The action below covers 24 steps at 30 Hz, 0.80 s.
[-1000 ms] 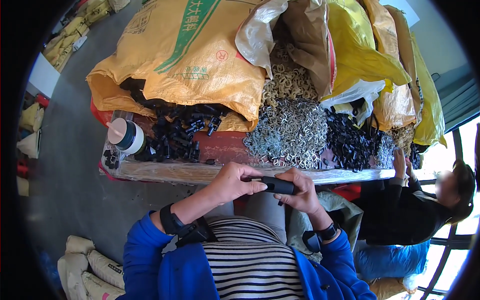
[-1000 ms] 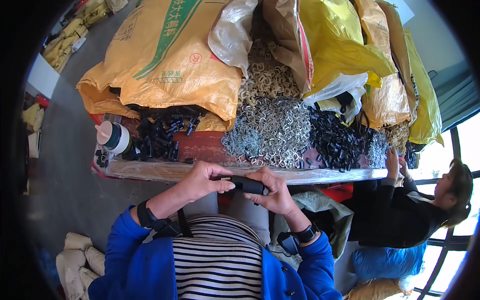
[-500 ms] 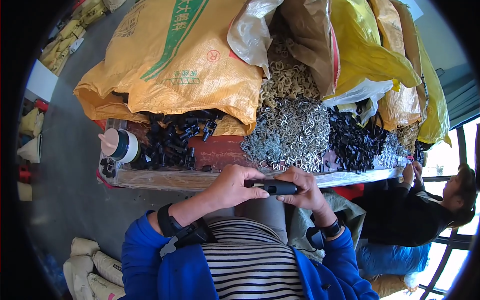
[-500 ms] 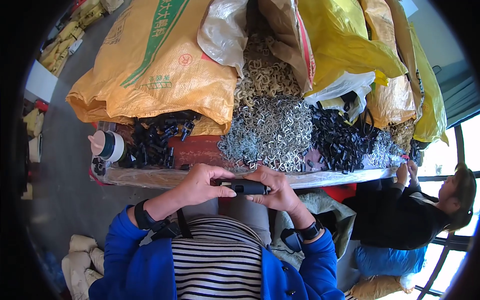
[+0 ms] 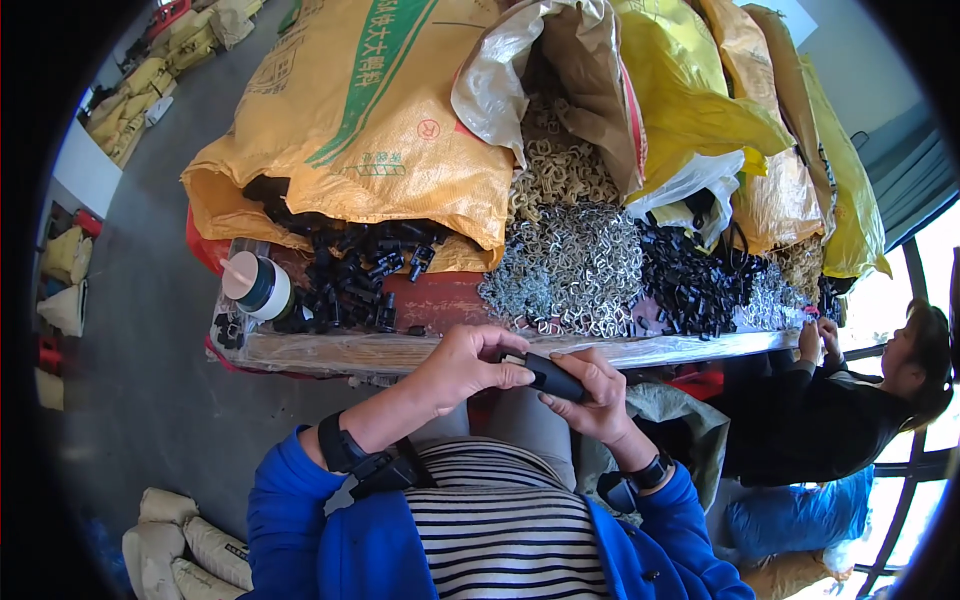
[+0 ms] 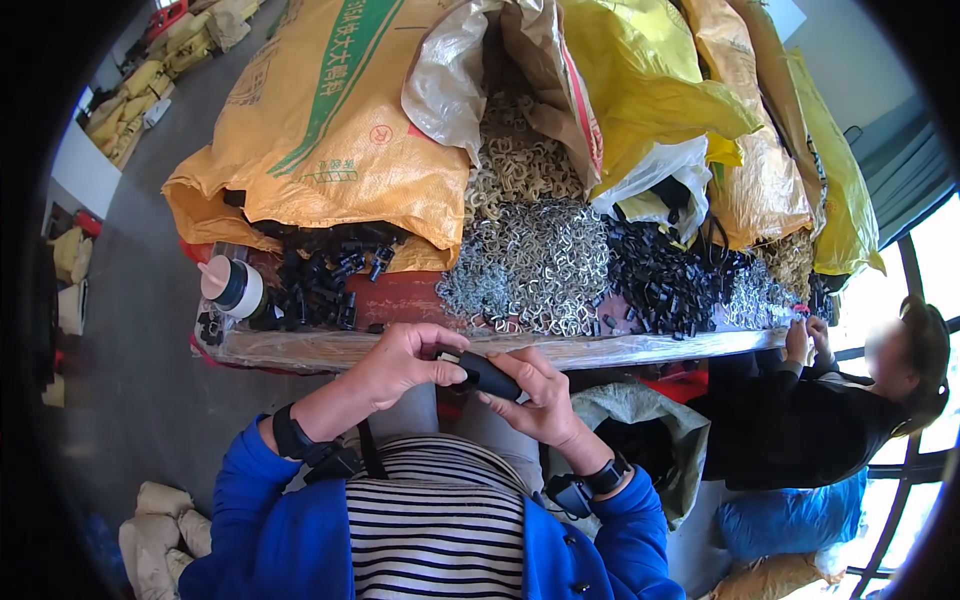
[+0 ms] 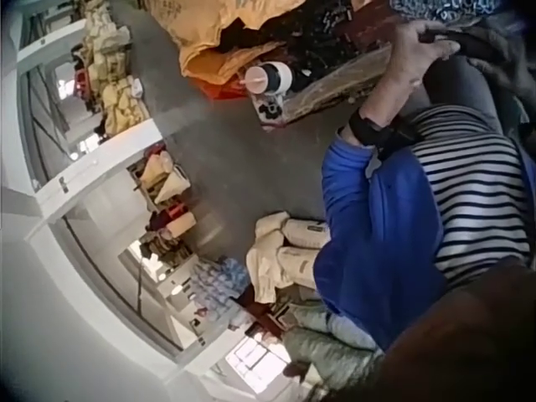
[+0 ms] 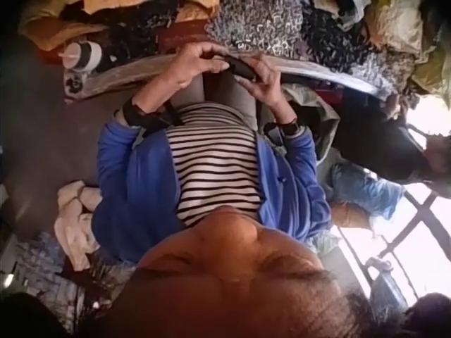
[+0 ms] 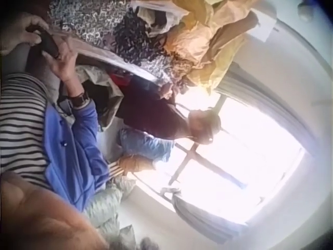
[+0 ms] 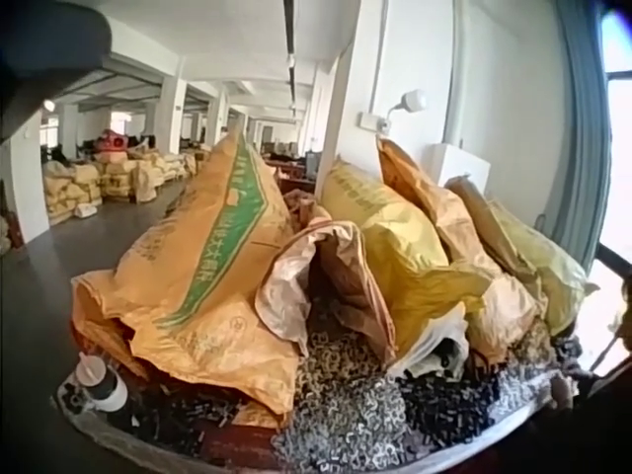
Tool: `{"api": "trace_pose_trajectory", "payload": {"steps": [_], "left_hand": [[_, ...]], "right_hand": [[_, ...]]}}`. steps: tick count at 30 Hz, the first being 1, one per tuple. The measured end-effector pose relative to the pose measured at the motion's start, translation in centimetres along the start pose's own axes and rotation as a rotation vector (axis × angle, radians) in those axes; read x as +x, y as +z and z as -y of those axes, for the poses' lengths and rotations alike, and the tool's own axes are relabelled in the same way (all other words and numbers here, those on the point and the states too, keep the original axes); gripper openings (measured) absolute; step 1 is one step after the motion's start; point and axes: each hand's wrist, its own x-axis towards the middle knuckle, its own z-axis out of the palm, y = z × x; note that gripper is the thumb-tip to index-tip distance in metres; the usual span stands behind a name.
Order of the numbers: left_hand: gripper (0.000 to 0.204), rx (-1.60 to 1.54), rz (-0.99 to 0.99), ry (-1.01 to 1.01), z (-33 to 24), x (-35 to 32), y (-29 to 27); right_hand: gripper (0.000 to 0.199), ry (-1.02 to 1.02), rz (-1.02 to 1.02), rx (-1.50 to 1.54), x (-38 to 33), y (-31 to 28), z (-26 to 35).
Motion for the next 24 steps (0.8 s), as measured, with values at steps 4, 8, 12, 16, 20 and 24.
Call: {"api": "trace_pose_trajectory", "payload": {"steps": [4,8,12,16,20,24], "left_hand": [[0.034,-0.326,-0.020,-0.175,0.2,-0.4,0.1],[0.033,-0.311,0.024,-0.147,0.5,-0.5,-0.2],[0.038,-0.224,0.066,-0.094,0.9,0.0,-0.6],[0.048,-0.217,0.056,0.004,1.8,0.5,-0.9],[0.062,-0.233,0.076,0.053,2.6,1.6,-1.4],[0.071,-0.278,0.102,-0.012,3.1,2.2,-1.5]], "right_hand": [[0.040,0.056,-0.028,-0.021,-0.1,0.4,0.9],[0.041,0.096,0.027,-0.008,0.0,1.1,0.9],[0.042,0.102,0.059,-0.012,0.6,2.0,0.5],[0.043,0.144,0.058,0.024,1.2,2.5,-0.4],[0.050,0.187,0.136,0.008,1.7,2.2,-1.5],[0.064,0.097,0.248,0.020,3.0,1.2,-2.0]]}}
